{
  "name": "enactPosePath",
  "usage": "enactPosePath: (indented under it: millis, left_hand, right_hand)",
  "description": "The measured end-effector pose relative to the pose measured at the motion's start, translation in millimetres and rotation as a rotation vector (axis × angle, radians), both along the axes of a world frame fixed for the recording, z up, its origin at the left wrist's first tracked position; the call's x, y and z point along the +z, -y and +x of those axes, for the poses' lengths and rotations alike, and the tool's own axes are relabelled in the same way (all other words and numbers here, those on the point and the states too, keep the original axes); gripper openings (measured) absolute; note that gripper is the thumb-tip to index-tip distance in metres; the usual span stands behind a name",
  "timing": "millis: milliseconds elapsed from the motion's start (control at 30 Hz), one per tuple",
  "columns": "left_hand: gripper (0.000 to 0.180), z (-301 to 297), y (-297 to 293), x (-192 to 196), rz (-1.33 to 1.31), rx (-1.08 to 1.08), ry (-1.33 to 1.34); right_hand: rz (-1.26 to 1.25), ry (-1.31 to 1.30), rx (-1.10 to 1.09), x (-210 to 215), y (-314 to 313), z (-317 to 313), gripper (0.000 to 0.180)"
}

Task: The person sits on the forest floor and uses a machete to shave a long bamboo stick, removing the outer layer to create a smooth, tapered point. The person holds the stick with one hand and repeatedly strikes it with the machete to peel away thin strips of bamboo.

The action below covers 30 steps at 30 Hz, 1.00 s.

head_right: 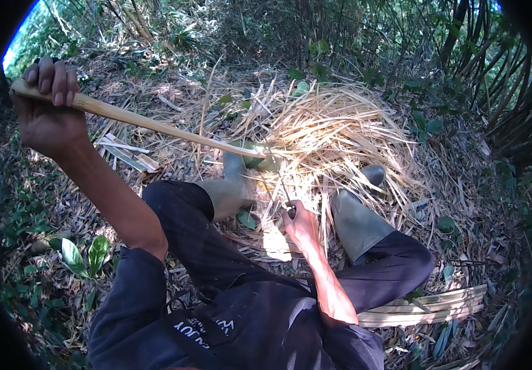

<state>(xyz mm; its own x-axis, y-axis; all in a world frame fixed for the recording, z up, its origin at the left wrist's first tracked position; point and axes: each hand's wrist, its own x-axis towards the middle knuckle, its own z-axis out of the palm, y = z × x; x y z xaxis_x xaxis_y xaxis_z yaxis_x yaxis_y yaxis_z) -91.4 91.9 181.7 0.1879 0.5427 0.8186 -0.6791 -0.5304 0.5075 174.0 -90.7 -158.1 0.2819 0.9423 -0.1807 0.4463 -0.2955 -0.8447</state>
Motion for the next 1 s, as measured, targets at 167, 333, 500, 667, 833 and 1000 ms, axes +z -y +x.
enactPosePath:
  millis: [167, 333, 500, 667, 833, 1000]
  left_hand:
    - [0.045, 8.2, 33.6, -14.3, 0.035, 0.432, 0.16]
    - [0.04, 29.4, 67.1, -20.8, -0.004, 0.724, 0.157]
    - [0.04, 16.9, 76.3, -27.3, 0.054, 0.574, 0.102]
    - [0.042, 0.0, 82.4, -34.8, 0.063, 0.444, 0.104]
    - [0.048, 1.4, 90.1, -38.9, 0.135, 0.48, 0.053]
    - [0.048, -4.6, 84.7, -37.7, 0.114, 0.437, 0.078]
  right_hand:
    - [-0.027, 0.011, 0.075, 19.7, 4.3, -34.1, 0.021]
    - [0.278, -0.011, 0.242, 67.5, -4.5, -82.7, 0.019]
    - [0.458, -0.06, 0.335, 102.1, -10.0, -103.8, 0.016]
    - [0.003, 0.007, 0.236, 24.9, -5.2, -64.8, 0.015]
    - [0.216, -0.069, 0.305, 80.3, -1.8, -81.9, 0.014]
    - [0.207, 0.008, 0.297, 44.0, -7.1, -75.3, 0.014]
